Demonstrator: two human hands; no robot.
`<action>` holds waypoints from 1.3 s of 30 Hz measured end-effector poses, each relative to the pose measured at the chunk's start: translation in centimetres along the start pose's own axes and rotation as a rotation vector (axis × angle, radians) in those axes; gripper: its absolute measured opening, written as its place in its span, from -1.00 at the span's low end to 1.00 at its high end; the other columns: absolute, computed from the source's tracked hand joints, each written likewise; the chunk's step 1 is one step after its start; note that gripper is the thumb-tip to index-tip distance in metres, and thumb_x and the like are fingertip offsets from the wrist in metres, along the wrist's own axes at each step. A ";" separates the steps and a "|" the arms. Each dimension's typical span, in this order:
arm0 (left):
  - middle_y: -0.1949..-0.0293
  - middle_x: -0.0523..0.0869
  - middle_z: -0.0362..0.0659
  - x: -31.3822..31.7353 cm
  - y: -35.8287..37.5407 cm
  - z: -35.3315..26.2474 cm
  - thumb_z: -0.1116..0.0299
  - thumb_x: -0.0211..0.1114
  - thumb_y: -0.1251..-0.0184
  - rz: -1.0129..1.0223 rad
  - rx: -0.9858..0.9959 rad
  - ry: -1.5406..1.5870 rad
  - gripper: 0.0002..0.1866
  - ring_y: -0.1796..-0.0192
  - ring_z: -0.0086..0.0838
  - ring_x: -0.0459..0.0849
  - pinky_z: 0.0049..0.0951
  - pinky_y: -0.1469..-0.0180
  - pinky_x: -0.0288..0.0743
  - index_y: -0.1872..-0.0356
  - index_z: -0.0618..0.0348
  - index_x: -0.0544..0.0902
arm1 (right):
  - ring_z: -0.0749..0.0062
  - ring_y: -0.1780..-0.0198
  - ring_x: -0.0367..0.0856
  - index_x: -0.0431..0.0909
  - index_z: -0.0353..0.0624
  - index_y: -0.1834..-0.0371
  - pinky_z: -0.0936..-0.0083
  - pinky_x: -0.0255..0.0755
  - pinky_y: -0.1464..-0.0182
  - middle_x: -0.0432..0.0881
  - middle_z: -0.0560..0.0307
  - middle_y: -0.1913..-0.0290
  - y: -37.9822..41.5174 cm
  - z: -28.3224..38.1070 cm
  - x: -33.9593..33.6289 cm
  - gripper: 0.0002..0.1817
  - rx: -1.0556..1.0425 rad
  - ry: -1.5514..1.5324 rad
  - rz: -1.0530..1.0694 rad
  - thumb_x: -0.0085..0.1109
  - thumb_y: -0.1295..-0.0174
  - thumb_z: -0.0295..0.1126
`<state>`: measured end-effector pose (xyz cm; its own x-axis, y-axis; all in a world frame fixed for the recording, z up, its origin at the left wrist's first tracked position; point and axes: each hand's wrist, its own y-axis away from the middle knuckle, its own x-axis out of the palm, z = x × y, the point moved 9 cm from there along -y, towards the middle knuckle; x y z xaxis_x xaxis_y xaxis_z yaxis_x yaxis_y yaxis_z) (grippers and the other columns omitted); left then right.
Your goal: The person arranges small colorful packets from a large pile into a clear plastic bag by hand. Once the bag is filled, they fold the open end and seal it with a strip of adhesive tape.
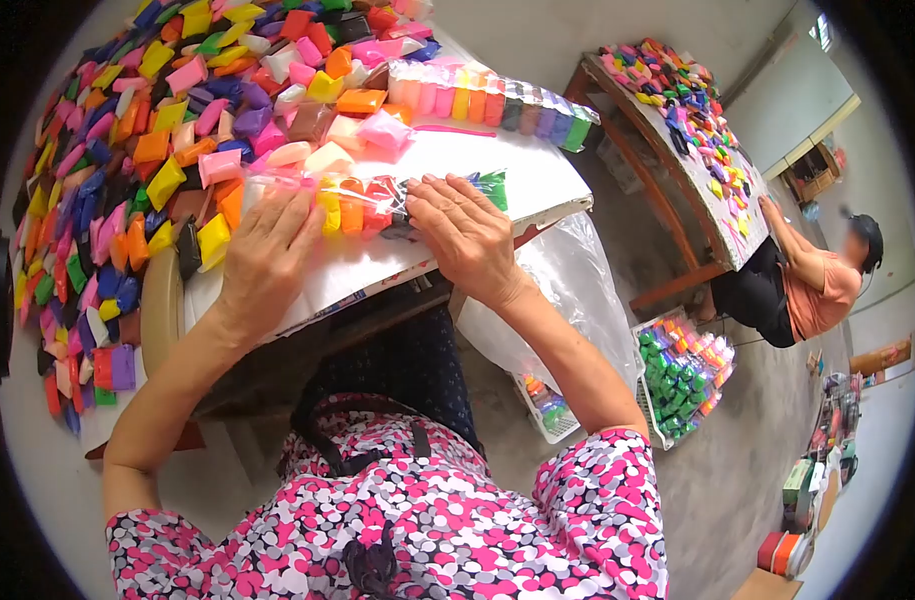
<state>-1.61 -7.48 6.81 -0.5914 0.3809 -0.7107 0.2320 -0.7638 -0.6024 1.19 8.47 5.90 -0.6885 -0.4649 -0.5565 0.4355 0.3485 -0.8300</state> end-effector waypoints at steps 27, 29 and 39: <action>-0.28 0.48 0.04 0.8 2.8 3.2 0.53 0.23 -0.19 -0.083 -0.448 0.299 -0.50 -0.38 -0.06 0.37 -0.15 -0.37 0.31 -0.23 0.19 0.55 | 0.12 -0.15 0.60 0.54 -0.19 -0.13 0.16 0.34 -0.27 0.64 0.01 -0.12 -3.4 1.7 -0.5 -0.47 0.010 0.163 0.179 0.39 -0.16 -0.14; -0.30 0.46 0.05 0.6 2.8 3.1 0.51 0.25 -0.24 -0.076 -0.461 0.321 -0.48 -0.37 -0.05 0.37 -0.16 -0.41 0.27 -0.28 0.15 0.51 | 0.09 -0.07 0.62 0.56 -0.20 -0.10 0.17 0.40 -0.18 0.67 0.00 -0.02 -7.5 2.8 1.1 -0.46 0.035 0.035 0.116 0.41 -0.15 -0.12; -0.26 0.48 0.05 0.9 2.5 3.3 0.49 0.14 -0.26 -0.140 -0.475 0.392 -0.61 -0.39 -0.04 0.39 -0.10 -0.39 0.30 -0.12 0.27 0.57 | 0.33 0.36 0.62 0.71 -0.30 0.22 0.42 0.49 0.24 0.68 -0.01 0.40 -13.4 -0.4 12.1 -0.75 0.371 -0.324 0.415 0.27 -0.22 -0.32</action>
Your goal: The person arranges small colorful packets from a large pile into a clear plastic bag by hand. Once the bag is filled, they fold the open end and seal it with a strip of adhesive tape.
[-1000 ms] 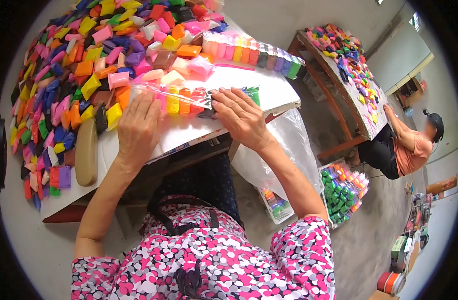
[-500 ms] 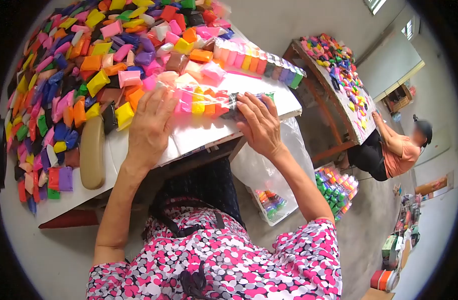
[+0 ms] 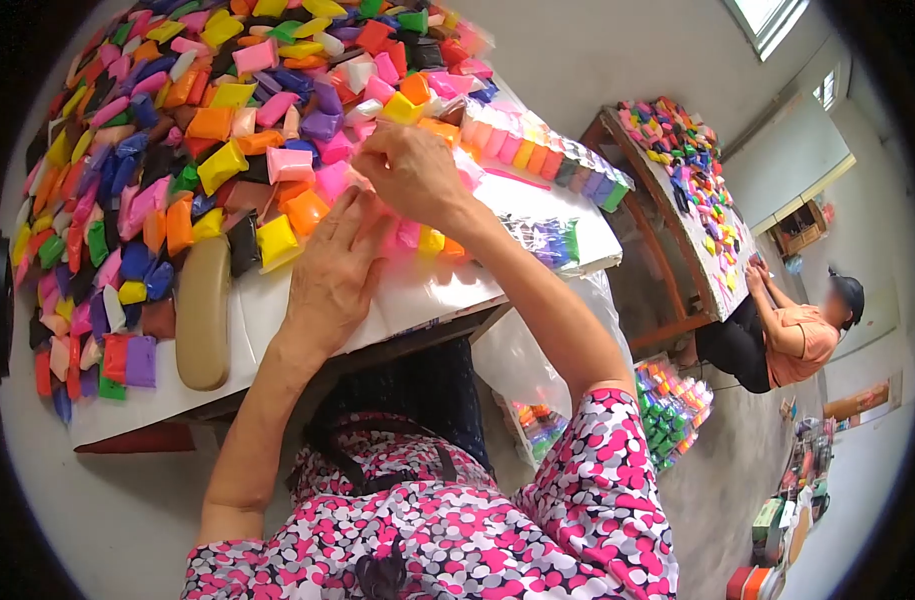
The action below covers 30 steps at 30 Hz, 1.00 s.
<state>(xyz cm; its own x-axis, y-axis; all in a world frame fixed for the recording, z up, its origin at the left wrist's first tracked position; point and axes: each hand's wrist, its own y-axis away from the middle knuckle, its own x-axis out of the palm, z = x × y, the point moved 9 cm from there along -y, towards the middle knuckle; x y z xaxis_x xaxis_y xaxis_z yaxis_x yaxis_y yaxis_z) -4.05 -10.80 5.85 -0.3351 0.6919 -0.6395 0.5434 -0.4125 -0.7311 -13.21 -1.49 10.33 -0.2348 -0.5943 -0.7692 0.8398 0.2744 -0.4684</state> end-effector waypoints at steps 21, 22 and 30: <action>-0.44 0.21 0.06 1.5 -0.3 0.0 0.48 0.30 -0.18 0.133 -0.059 -0.085 -0.36 -0.48 0.03 0.18 -0.04 -0.45 0.18 -0.36 0.04 0.43 | 0.31 0.37 0.66 0.73 -0.29 0.25 0.43 0.52 0.25 0.71 0.01 0.40 -0.7 0.5 0.7 -0.83 -0.084 -0.328 0.205 0.26 -0.20 -0.42; -0.42 0.25 0.06 1.3 -0.3 -0.1 0.49 0.29 -0.18 0.123 -0.049 -0.096 -0.37 -0.45 0.04 0.22 -0.05 -0.43 0.22 -0.35 0.05 0.44 | 0.39 0.34 0.63 0.73 -0.30 0.24 0.48 0.51 0.24 0.69 0.07 0.37 -0.6 0.8 0.7 -0.84 -0.096 -0.322 0.221 0.26 -0.22 -0.43; -0.16 0.49 0.04 -0.1 -0.3 0.3 0.45 0.31 -0.20 0.113 -0.084 0.099 -0.62 -0.30 -0.08 0.45 -0.28 -0.22 0.47 -0.07 0.25 0.54 | 0.55 0.29 0.57 0.71 -0.32 0.19 0.56 0.46 0.20 0.63 0.18 0.35 1.6 2.8 1.5 -0.86 -0.223 -0.319 0.200 0.27 -0.27 -0.48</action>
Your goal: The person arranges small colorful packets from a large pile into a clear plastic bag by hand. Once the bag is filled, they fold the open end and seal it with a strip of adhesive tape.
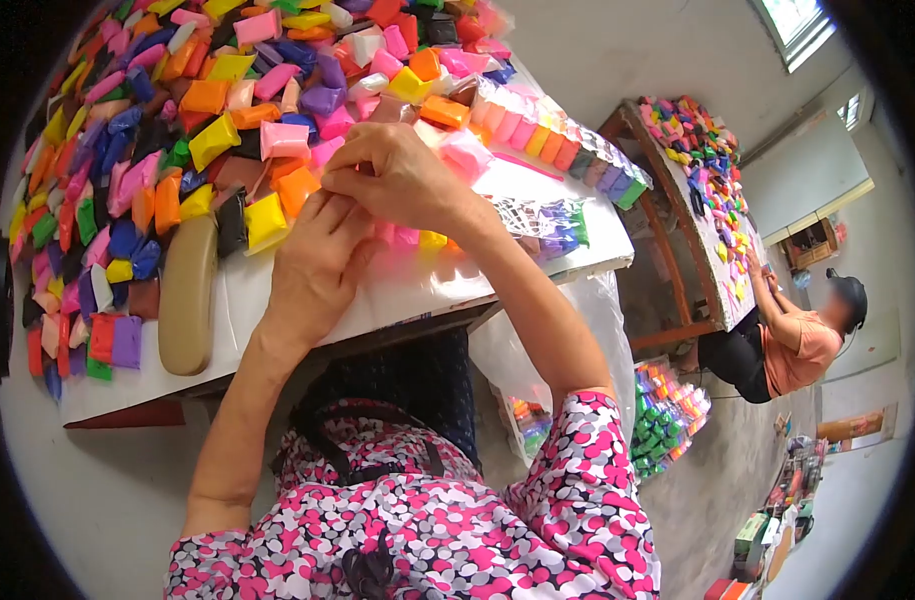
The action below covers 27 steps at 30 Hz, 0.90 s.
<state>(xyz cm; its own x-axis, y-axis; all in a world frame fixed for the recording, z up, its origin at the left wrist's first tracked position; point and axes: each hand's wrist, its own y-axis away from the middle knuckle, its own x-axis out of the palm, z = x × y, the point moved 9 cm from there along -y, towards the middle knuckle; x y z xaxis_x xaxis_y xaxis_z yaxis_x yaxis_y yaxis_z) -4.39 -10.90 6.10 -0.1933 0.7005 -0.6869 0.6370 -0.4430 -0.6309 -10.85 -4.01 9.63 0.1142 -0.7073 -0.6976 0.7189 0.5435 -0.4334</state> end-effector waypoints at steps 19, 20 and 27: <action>-0.03 0.58 0.02 0.9 1.6 5.8 0.37 0.56 -0.06 -0.263 -0.441 0.595 -0.34 -0.14 -0.17 0.52 -0.22 -0.22 0.40 -0.20 0.14 0.44 | 0.62 0.38 0.48 0.74 -0.25 0.18 0.58 0.35 0.33 0.60 0.23 0.40 0.5 -0.4 0.9 -0.85 -0.009 -0.332 -0.032 0.30 -0.26 -0.43; 0.00 0.59 0.01 1.0 1.7 6.1 0.39 0.54 -0.07 -0.272 -0.423 0.612 -0.36 -0.11 -0.19 0.53 -0.23 -0.20 0.41 -0.19 0.13 0.44 | 0.59 0.35 0.49 0.74 -0.24 0.15 0.57 0.37 0.29 0.59 0.22 0.38 0.7 0.4 0.9 -0.84 -0.027 -0.290 -0.034 0.31 -0.25 -0.44; 0.15 0.66 -0.12 -1.9 2.1 5.3 0.58 0.38 -0.08 -0.386 -0.526 0.566 -0.53 0.05 -0.24 0.55 -0.28 -0.09 0.42 -0.06 0.13 0.51 | 0.24 0.27 0.61 0.70 -0.19 0.09 0.39 0.47 0.26 0.62 0.07 0.23 2.7 4.2 2.6 -0.72 -0.280 0.034 -0.153 0.36 -0.09 -0.51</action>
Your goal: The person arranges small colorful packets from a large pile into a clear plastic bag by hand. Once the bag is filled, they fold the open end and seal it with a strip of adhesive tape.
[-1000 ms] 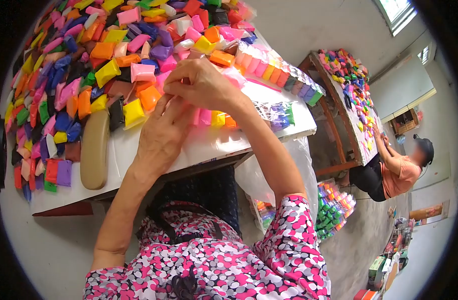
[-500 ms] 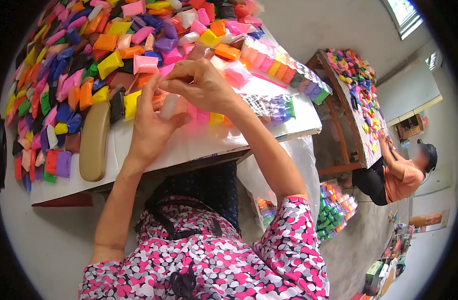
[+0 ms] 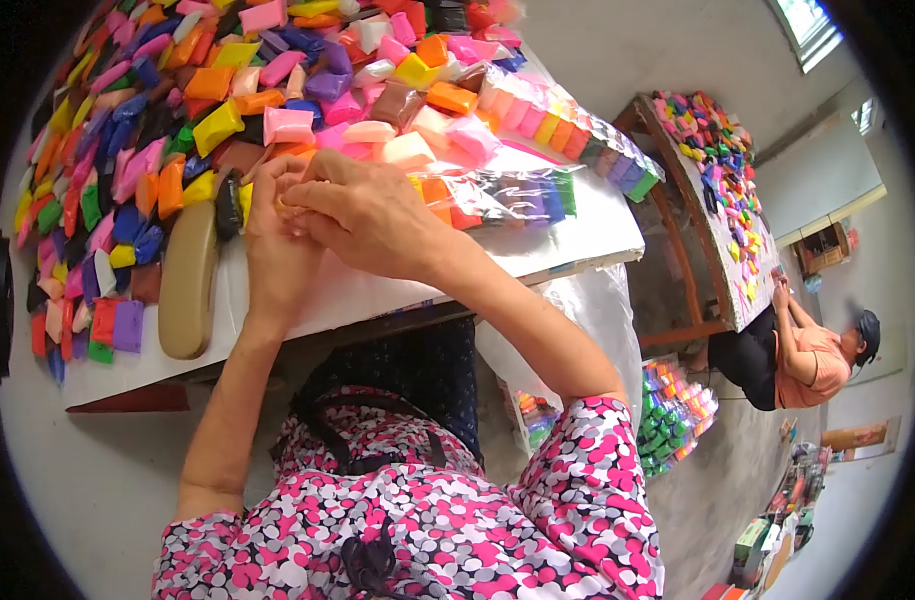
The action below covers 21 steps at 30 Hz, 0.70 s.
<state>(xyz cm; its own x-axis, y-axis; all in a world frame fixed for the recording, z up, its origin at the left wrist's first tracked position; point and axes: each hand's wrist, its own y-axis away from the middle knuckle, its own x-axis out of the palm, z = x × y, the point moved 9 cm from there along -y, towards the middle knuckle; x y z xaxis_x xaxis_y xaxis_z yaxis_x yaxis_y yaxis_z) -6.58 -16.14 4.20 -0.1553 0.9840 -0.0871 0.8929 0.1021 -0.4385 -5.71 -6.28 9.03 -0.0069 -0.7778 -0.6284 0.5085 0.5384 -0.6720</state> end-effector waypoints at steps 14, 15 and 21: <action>0.06 0.67 -0.09 0.5 1.3 -4.7 0.53 0.35 -0.15 0.060 0.523 -0.578 -0.77 0.05 -0.13 0.60 -0.21 -0.01 0.48 0.15 0.20 0.60 | 0.05 -0.12 0.56 0.49 -0.17 -0.11 0.16 0.49 -0.12 0.53 -0.06 -0.13 5.0 1.4 -7.5 -0.44 -0.031 0.464 -0.080 0.27 0.09 -0.54; 0.05 0.67 -0.08 0.6 1.4 -4.8 0.55 0.37 -0.13 0.064 0.543 -0.630 -0.75 0.03 -0.12 0.61 -0.22 -0.01 0.50 0.14 0.21 0.60 | 0.06 -0.14 0.55 0.49 -0.18 -0.14 0.15 0.47 -0.16 0.51 -0.07 -0.17 5.1 1.3 -8.3 -0.42 -0.014 0.605 -0.068 0.28 0.07 -0.54; -0.01 0.67 -0.07 1.6 2.5 -5.3 0.54 0.37 -0.14 0.077 0.683 -0.867 -0.76 0.04 -0.13 0.67 -0.24 0.06 0.58 0.14 0.25 0.61 | 0.11 -0.18 0.57 0.56 -0.29 -0.06 0.11 0.43 -0.23 0.55 -0.09 -0.21 8.1 -1.6 -7.0 -0.61 -0.052 0.757 0.011 0.22 -0.10 -0.52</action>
<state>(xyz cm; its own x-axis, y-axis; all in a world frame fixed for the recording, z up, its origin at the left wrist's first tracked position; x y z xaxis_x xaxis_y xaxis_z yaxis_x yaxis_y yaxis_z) -2.37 -13.54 7.70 -0.5912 0.5210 -0.6156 0.5335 -0.3198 -0.7830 -2.91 4.06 7.41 -0.6005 -0.3479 -0.7200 0.4707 0.5741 -0.6700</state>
